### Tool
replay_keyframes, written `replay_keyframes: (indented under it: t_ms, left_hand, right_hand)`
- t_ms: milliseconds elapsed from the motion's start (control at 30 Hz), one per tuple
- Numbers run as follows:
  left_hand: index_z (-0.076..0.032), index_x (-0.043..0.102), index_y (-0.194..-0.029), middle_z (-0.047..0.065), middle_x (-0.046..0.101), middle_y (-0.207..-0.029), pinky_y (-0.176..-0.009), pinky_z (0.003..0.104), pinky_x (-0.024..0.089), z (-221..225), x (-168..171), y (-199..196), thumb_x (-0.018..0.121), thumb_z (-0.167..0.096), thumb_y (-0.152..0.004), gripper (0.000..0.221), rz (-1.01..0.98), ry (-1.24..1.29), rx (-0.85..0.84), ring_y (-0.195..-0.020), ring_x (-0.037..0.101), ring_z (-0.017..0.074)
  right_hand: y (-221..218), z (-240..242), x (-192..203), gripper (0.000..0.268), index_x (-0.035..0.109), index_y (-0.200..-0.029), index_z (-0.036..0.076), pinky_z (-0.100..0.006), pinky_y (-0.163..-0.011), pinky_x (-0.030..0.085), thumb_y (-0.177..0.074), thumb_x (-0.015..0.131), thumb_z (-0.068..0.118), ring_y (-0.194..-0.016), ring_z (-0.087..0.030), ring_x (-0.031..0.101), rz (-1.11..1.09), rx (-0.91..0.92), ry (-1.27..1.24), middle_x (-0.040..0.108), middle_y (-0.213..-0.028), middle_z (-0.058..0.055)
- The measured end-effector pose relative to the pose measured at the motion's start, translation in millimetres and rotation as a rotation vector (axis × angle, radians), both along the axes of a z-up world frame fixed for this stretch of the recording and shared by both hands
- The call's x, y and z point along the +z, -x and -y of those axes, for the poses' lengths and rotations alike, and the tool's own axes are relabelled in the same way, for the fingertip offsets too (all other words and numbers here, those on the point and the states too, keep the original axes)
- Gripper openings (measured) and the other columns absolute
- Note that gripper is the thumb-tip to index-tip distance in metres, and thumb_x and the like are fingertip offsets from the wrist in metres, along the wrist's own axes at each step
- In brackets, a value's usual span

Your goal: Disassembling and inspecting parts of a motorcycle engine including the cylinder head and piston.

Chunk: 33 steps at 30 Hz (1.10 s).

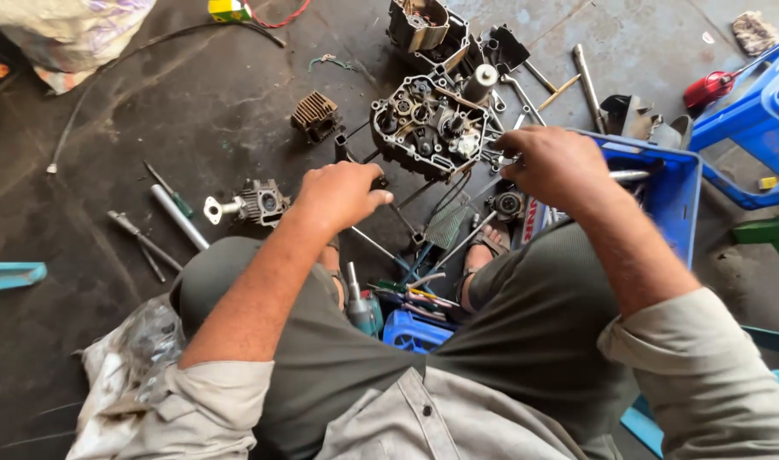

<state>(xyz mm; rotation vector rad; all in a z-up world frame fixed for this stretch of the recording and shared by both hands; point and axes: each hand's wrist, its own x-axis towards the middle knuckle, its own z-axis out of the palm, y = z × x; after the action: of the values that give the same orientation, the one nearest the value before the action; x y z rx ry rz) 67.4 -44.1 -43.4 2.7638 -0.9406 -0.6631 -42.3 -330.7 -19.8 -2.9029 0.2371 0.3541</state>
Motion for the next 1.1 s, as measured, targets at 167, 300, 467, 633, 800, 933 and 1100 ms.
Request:
replay_keyframes:
  t_ms: [167,300,467,633,800,933,1100]
  left_hand:
    - [-0.018,0.069,-0.123,0.013,0.073,-0.110,-0.088,0.054,0.053,11,-36,-23,0.070,-0.048,-0.089,0.045,-0.040,0.030,0.006,-0.107,0.068,0.0358]
    - [-0.011,0.069,-0.115,0.012,0.073,-0.110,-0.087,0.053,0.054,14,-40,-27,0.070,-0.049,-0.091,0.045,-0.099,-0.066,-0.060,-0.106,0.068,0.0369]
    - [-0.011,0.067,-0.116,0.013,0.073,-0.103,-0.082,0.054,0.054,16,-47,-36,0.072,-0.045,-0.089,0.044,-0.113,0.101,-0.059,-0.101,0.069,0.0372]
    - [-0.007,0.068,-0.108,0.014,0.072,-0.100,-0.080,0.053,0.054,13,-53,-40,0.075,-0.045,-0.087,0.044,-0.049,0.110,-0.095,-0.095,0.070,0.0370]
    - [-0.008,0.071,-0.104,0.014,0.073,-0.098,-0.078,0.052,0.055,9,-45,-30,0.078,-0.044,-0.087,0.041,-0.009,0.157,-0.083,-0.096,0.070,0.0377]
    - [-0.008,0.072,-0.105,0.016,0.074,-0.098,-0.078,0.052,0.054,-1,-43,-14,0.079,-0.047,-0.086,0.044,-0.033,0.129,-0.103,-0.095,0.071,0.0381]
    - [-0.008,0.073,-0.105,0.016,0.074,-0.097,-0.077,0.052,0.054,-23,-46,5,0.079,-0.047,-0.087,0.044,-0.096,0.132,-0.037,-0.093,0.071,0.0375]
  right_hand:
    - [-42,14,-43,0.037,0.073,-0.122,0.021,-0.045,-0.085,0.056,-0.086,0.076,0.027,-0.106,-0.031,0.069,0.041,0.093,-0.053,0.073,-0.114,-0.008]
    - [-64,19,-66,0.038,0.072,-0.124,0.016,-0.044,-0.088,0.056,-0.088,0.078,0.024,-0.101,-0.030,0.071,0.021,0.055,-0.176,0.074,-0.111,-0.010]
    - [-76,33,-89,0.036,0.072,-0.123,0.013,-0.041,-0.087,0.058,-0.088,0.077,0.019,-0.099,-0.026,0.075,-0.094,0.032,-0.283,0.076,-0.110,-0.010]
    - [-77,44,-104,0.039,0.070,-0.132,0.014,-0.041,-0.090,0.058,-0.093,0.074,0.021,-0.098,-0.025,0.075,-0.272,0.008,-0.234,0.078,-0.113,-0.010]
    - [-68,30,-90,0.043,0.068,-0.136,0.013,-0.043,-0.083,0.060,-0.095,0.075,0.023,-0.097,-0.028,0.075,-0.344,-0.012,-0.233,0.077,-0.114,-0.013]
    - [-54,22,-92,0.042,0.068,-0.136,0.010,-0.044,-0.081,0.059,-0.096,0.074,0.021,-0.099,-0.029,0.074,-0.330,0.040,-0.233,0.076,-0.113,-0.014]
    - [-33,34,-117,0.040,0.069,-0.136,0.008,-0.044,-0.081,0.059,-0.097,0.075,0.017,-0.099,-0.029,0.075,-0.323,0.152,-0.273,0.076,-0.112,-0.015]
